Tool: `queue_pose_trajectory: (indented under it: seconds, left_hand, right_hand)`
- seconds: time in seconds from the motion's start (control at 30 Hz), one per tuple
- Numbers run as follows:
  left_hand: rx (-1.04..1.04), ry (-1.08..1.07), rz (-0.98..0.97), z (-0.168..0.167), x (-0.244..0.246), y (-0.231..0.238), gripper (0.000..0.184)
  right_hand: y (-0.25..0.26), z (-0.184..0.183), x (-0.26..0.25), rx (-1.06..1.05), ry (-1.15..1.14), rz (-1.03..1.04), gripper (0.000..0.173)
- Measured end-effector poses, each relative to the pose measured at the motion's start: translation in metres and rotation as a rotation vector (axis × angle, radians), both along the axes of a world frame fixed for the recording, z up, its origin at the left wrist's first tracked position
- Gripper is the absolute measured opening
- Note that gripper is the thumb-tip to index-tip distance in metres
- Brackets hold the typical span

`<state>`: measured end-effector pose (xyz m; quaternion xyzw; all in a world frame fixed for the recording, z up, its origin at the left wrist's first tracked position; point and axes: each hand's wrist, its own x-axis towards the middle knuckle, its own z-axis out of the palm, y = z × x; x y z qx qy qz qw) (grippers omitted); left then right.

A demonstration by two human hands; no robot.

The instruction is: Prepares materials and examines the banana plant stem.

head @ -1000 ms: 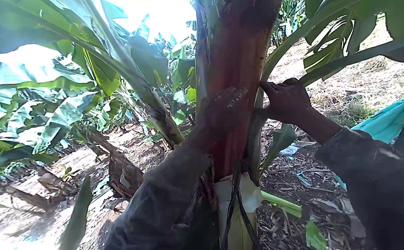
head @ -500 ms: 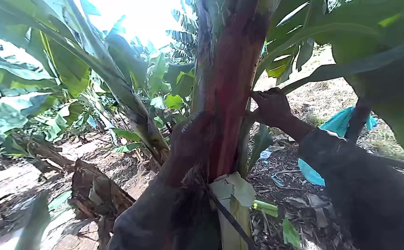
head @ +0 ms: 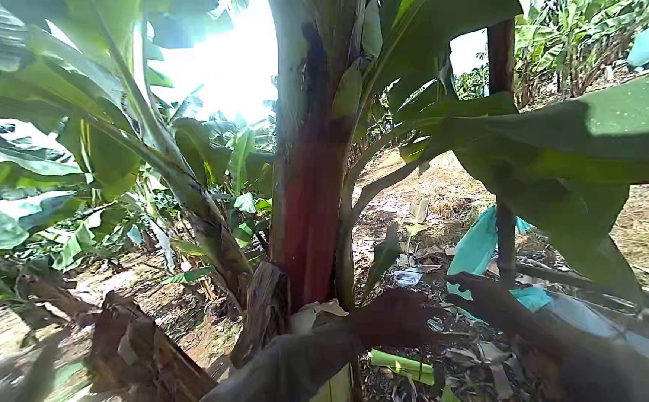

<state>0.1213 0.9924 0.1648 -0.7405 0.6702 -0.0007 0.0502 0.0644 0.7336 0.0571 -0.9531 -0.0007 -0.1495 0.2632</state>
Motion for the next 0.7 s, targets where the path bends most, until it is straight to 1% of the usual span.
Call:
queue_pose_trajectory:
  seconds: [0.07, 0.1, 0.17, 0.2, 0.23, 0.27, 0.3, 0.37, 0.47, 0.53, 0.6, 0.63, 0.7]
  left_hand:
    - [0.024, -0.012, 0.008, -0.003, -0.015, -0.027, 0.046]
    - [0.046, -0.012, 0.011, -0.004, -0.027, -0.042, 0.047]
    - [0.087, -0.006, 0.013, -0.002, -0.051, -0.076, 0.047]
    - [0.060, -0.009, -0.010, -0.002, -0.061, -0.093, 0.045]
    - [-0.011, -0.017, -0.060, -0.004, -0.070, -0.112, 0.040]
    - [-0.071, -0.002, -0.097, -0.004, -0.079, -0.131, 0.036]
    - [-0.095, 0.024, -0.100, -0.002, -0.089, -0.151, 0.036]
    - [-0.100, 0.085, -0.093, 0.009, -0.107, -0.194, 0.039]
    - [-0.190, 0.145, -0.092, 0.025, -0.124, -0.257, 0.040]
    - [-0.283, 0.158, -0.104, 0.031, -0.110, -0.289, 0.041]
    - [-0.355, 0.142, -0.112, 0.031, -0.077, -0.313, 0.043]
    - [-0.361, 0.170, -0.090, 0.036, -0.067, -0.321, 0.044]
    - [-0.356, 0.266, 0.009, 0.049, -0.054, -0.336, 0.047]
  right_hand:
    - [-0.045, -0.062, -0.053, 0.107, 0.273, -0.054, 0.051]
    - [-0.070, -0.108, -0.089, 0.125, 0.385, -0.102, 0.052]
    - [-0.104, -0.196, -0.177, 0.212, 0.604, -0.182, 0.055]
    - [-0.115, -0.233, -0.223, 0.286, 0.679, -0.196, 0.056]
    - [-0.120, -0.259, -0.268, 0.354, 0.752, -0.199, 0.055]
    - [-0.123, -0.274, -0.310, 0.433, 0.816, -0.214, 0.054]
    - [-0.126, -0.286, -0.346, 0.524, 0.842, -0.247, 0.051]
    - [-0.128, -0.292, -0.406, 0.745, 0.858, -0.373, 0.046]
    - [-0.143, -0.289, -0.472, 0.952, 0.825, -0.541, 0.054]
    - [-0.156, -0.289, -0.507, 1.021, 0.817, -0.593, 0.054]
    - [-0.170, -0.285, -0.533, 1.102, 0.810, -0.623, 0.052]
    - [-0.178, -0.282, -0.542, 1.141, 0.803, -0.644, 0.051]
    - [-0.194, -0.290, -0.558, 1.177, 0.784, -0.669, 0.050]
